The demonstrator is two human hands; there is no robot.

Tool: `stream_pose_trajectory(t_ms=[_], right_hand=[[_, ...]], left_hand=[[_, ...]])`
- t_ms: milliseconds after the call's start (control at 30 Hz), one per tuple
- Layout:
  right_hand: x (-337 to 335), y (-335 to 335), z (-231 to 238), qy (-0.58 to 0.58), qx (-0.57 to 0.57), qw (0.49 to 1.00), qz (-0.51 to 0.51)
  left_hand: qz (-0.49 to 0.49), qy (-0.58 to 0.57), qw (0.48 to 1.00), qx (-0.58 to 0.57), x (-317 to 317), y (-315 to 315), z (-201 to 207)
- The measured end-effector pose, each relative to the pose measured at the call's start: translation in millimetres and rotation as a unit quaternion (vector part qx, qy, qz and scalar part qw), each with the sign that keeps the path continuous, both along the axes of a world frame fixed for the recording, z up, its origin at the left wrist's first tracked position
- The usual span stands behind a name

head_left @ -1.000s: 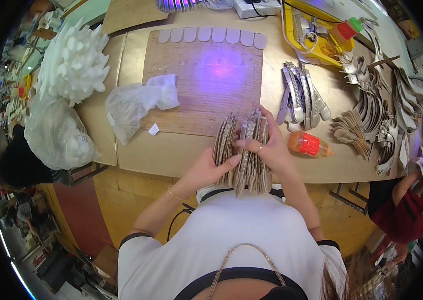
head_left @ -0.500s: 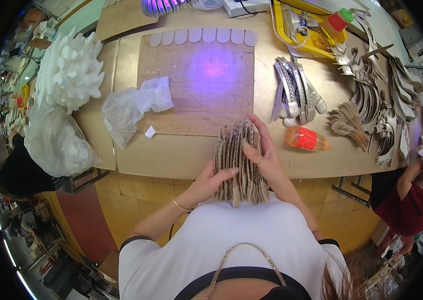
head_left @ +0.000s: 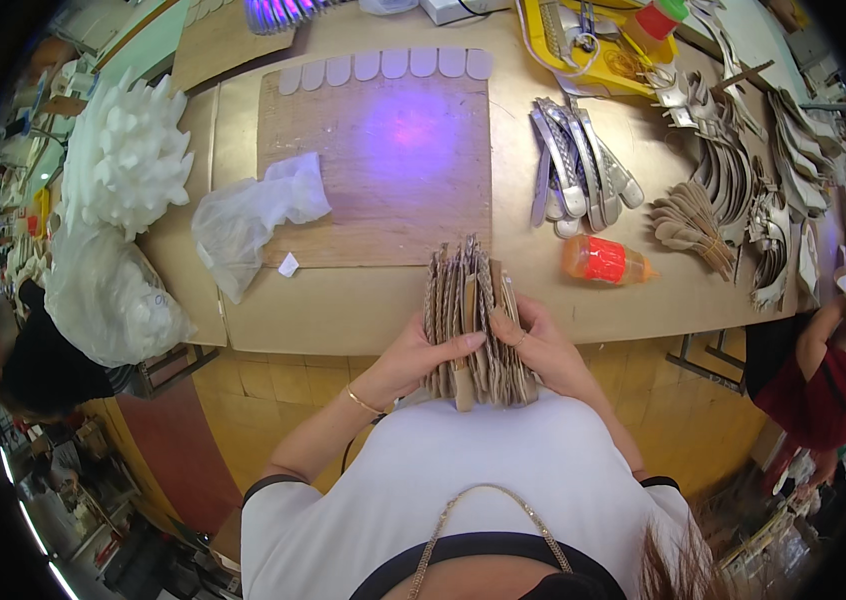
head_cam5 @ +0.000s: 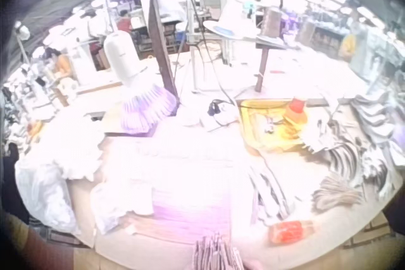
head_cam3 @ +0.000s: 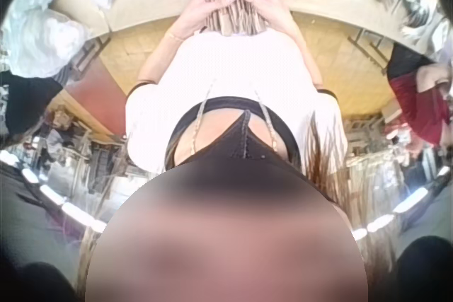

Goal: The person applies glue to flat wooden pieces and stacks them into bundles. They repeatedly pick up pieces, apply adhesive, and align them into neat stacks, then secure the bundles with rubber bands.

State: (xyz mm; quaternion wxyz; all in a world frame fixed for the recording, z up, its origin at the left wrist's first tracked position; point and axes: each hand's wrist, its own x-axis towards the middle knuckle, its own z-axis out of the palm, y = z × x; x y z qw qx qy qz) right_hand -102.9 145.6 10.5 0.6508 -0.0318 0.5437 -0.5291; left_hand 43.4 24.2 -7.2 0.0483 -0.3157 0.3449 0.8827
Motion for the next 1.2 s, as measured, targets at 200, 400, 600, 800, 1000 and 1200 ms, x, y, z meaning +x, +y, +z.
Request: stream_pose_trajectory(t_ms=[200,400,600,800,1000,1200], right_hand=[[4,-8,-4,0.334,-0.034,0.942,0.009],[0,-30,4,0.407,-0.089,0.909,-0.004],[-9,-30,-3,0.165,-0.083,0.982,-0.040],[-9,-31,-12,0.176,-0.078,0.981,-0.016],[-8,-25,-8,0.170,-0.062,0.983,-0.014],[-8,-24,-14,0.045,0.008,0.994,-0.095]], left_hand=[[-0.012,0.034,0.998,-0.043,-13,-3,-4],[0.004,0.034,0.999,-0.029,-16,-25,-5],[0.040,0.012,0.999,-0.011,-7,-21,-10],[0.057,-0.011,0.998,0.007,-8,-15,-22],[0.073,-0.008,0.997,-0.010,-3,-11,-28],[0.084,-0.011,0.994,-0.074,-3,-5,-24]])
